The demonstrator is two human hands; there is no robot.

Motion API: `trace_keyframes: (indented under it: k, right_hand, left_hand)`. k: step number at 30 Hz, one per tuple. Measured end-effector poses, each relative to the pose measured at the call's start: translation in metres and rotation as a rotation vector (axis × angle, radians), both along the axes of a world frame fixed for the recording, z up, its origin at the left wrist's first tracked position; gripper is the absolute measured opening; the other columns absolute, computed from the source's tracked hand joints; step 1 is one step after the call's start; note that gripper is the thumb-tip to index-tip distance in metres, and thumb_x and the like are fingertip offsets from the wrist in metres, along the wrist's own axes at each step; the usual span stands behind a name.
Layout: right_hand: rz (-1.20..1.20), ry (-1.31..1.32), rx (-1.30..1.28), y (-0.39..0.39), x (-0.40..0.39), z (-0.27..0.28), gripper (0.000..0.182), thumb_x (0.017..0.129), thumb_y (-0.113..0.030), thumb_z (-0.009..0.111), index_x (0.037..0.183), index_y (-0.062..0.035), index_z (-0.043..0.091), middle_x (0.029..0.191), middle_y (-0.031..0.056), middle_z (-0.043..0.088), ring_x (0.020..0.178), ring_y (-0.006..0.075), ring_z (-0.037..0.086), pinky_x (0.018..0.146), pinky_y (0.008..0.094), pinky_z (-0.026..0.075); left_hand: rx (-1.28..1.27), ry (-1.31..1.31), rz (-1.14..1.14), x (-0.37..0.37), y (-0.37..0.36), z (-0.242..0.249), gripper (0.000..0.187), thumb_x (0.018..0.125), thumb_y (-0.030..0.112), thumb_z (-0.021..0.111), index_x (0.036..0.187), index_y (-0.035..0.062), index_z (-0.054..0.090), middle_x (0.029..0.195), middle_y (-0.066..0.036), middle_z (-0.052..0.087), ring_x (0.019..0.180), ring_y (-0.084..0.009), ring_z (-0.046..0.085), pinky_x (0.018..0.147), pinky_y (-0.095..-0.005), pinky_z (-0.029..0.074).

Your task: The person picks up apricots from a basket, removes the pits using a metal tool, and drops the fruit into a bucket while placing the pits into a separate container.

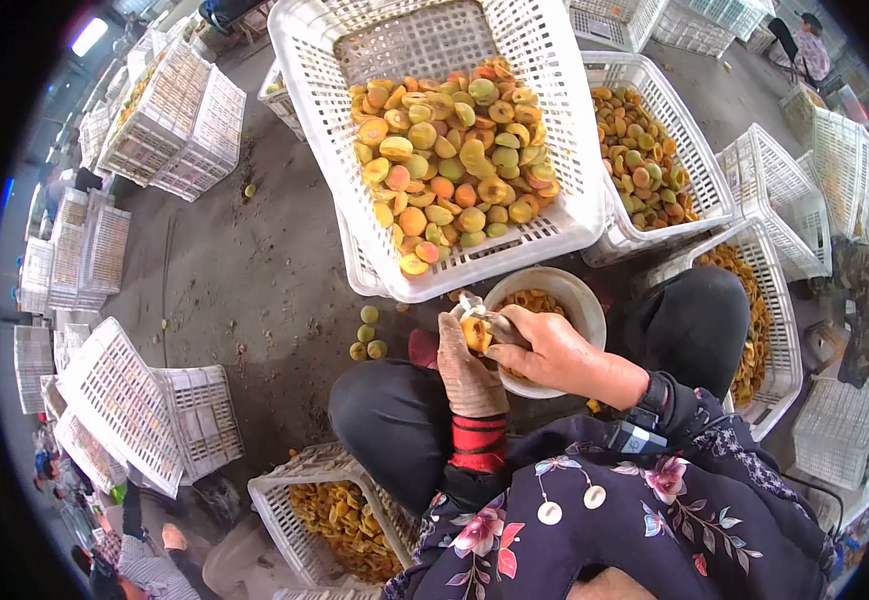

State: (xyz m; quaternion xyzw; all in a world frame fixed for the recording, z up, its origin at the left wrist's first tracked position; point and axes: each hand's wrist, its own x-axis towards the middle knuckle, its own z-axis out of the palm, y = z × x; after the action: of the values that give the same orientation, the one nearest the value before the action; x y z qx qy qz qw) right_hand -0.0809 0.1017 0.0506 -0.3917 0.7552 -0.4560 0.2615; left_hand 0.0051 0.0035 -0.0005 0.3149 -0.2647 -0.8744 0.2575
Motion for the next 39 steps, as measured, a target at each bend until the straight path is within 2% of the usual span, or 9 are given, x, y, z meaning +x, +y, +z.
trace_keyframes:
  k: [6,19,23,28,30,33,35,36,39]
  right_hand:
    - [0.092,0.288,0.307,0.041,0.015,0.018,0.032,0.09,-0.028,0.062,0.095,-0.0007,0.047,0.07,0.0223,0.062,0.07,0.0429,0.064,0.06,0.0501,0.05]
    - [0.092,0.417,0.303,0.056,0.013,0.012,0.019,0.089,-0.018,0.059,0.095,-0.0021,0.05,0.063,0.0161,0.061,0.061,0.0358,0.065,0.054,0.045,0.051]
    - [0.124,0.331,0.439,0.052,0.017,0.011,0.021,0.088,-0.017,0.06,0.094,-0.0005,0.049,0.067,0.0195,0.062,0.066,0.0389,0.065,0.059,0.0469,0.051]
    - [0.128,-0.169,0.066,0.05,0.019,-0.01,0.03,0.087,-0.02,0.062,0.099,0.0031,0.048,0.079,0.0278,0.062,0.081,0.0478,0.061,0.07,0.0509,0.049]
    - [0.148,-0.109,0.141,0.053,0.017,-0.004,0.029,0.088,-0.02,0.061,0.1,0.0032,0.049,0.081,0.0288,0.062,0.081,0.0493,0.06,0.07,0.0508,0.049]
    - [0.173,0.105,0.255,0.051,0.01,0.009,0.028,0.092,-0.023,0.06,0.1,0.0013,0.049,0.072,0.0202,0.062,0.064,0.039,0.062,0.058,0.0436,0.049]
    - [0.238,-0.759,0.319,0.048,0.0,0.027,0.028,0.095,-0.026,0.058,0.101,-0.0006,0.048,0.064,0.0067,0.056,0.05,0.0192,0.054,0.046,0.033,0.043]
    - [0.237,-0.764,0.321,0.05,0.001,0.026,0.028,0.095,-0.026,0.058,0.101,-0.0006,0.048,0.064,0.0067,0.056,0.05,0.0192,0.054,0.046,0.033,0.043]
    - [0.24,-1.367,0.111,0.056,0.0,0.014,0.025,0.098,-0.029,0.055,0.098,-0.0058,0.046,0.06,-0.0031,0.044,0.046,0.0056,0.041,0.042,0.0232,0.033]
  left_hand:
    - [-0.054,0.014,-0.131,0.002,0.009,0.014,0.059,0.102,0.054,0.034,0.111,0.0003,0.058,0.088,-0.007,0.064,0.075,-0.0175,0.061,0.071,-0.0303,0.053]
    - [-0.245,-0.214,-0.26,0.003,0.017,0.027,0.058,0.1,0.055,0.038,0.098,0.0025,0.062,0.08,-0.003,0.061,0.069,-0.0123,0.059,0.061,-0.0246,0.048]
    - [-0.262,-0.196,-0.284,0.004,0.014,0.019,0.057,0.099,0.055,0.041,0.095,0.0021,0.062,0.075,-0.005,0.062,0.066,-0.0119,0.059,0.057,-0.0234,0.047]
    - [-0.256,-0.138,-0.284,0.002,0.015,0.023,0.057,0.1,0.054,0.041,0.094,0.0014,0.062,0.074,-0.006,0.062,0.065,-0.0133,0.06,0.057,-0.0241,0.047]
    - [-0.266,-0.133,-0.248,0.0,0.015,0.024,0.057,0.1,0.054,0.041,0.093,0.0011,0.062,0.075,-0.007,0.062,0.065,-0.0138,0.06,0.058,-0.0243,0.048]
    - [-0.404,-0.191,-0.237,0.0,0.012,0.023,0.058,0.101,0.053,0.038,0.092,0.0008,0.061,0.075,-0.007,0.062,0.066,-0.014,0.06,0.058,-0.0255,0.048]
    - [-0.454,-0.164,-0.238,0.001,0.01,0.029,0.057,0.101,0.052,0.038,0.091,0.0007,0.062,0.075,-0.007,0.062,0.065,-0.0139,0.059,0.058,-0.0255,0.048]
    - [-0.504,-0.138,-0.248,0.003,0.01,0.031,0.057,0.101,0.051,0.038,0.091,0.0007,0.062,0.075,-0.007,0.062,0.065,-0.0137,0.059,0.058,-0.0256,0.047]
    - [-0.458,-0.167,-0.292,0.005,0.007,0.029,0.057,0.101,0.05,0.038,0.088,0.0004,0.062,0.072,-0.007,0.062,0.063,-0.0136,0.059,0.057,-0.0254,0.046]
